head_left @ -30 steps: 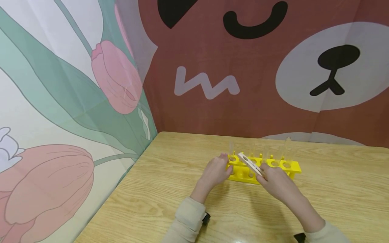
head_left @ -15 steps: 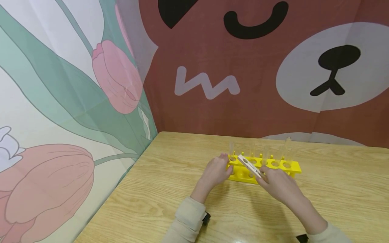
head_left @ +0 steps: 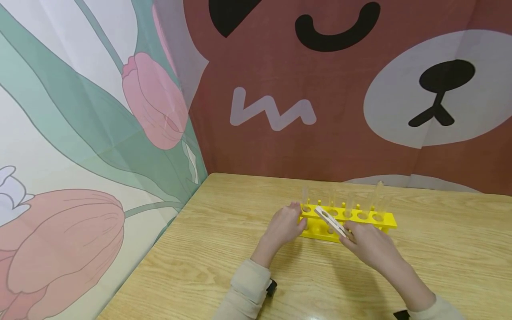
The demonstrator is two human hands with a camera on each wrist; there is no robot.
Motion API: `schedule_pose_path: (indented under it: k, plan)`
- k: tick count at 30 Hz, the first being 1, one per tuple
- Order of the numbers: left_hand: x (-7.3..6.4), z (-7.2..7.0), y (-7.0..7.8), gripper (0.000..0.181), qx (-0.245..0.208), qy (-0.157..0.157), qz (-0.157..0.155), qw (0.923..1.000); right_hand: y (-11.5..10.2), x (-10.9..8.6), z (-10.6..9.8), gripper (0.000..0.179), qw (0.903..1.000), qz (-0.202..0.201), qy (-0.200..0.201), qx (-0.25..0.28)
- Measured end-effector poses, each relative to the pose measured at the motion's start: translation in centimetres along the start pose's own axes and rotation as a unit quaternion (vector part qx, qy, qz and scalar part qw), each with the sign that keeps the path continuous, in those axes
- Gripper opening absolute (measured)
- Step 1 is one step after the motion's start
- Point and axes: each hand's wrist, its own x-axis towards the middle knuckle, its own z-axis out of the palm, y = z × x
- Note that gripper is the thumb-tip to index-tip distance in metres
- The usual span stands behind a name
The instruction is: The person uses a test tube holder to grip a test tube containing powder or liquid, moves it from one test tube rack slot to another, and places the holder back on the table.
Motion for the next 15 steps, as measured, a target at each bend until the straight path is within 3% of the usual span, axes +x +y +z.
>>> schedule_pose_path:
  k: [15]
  plan:
    - [0.04, -0.14, 0.12, 0.026, 0.003, -0.002, -0.01, 0.9999, 0.27, -0.29, -0.05, 0.022, 0.9996, 0.006, -0.023, -0.017]
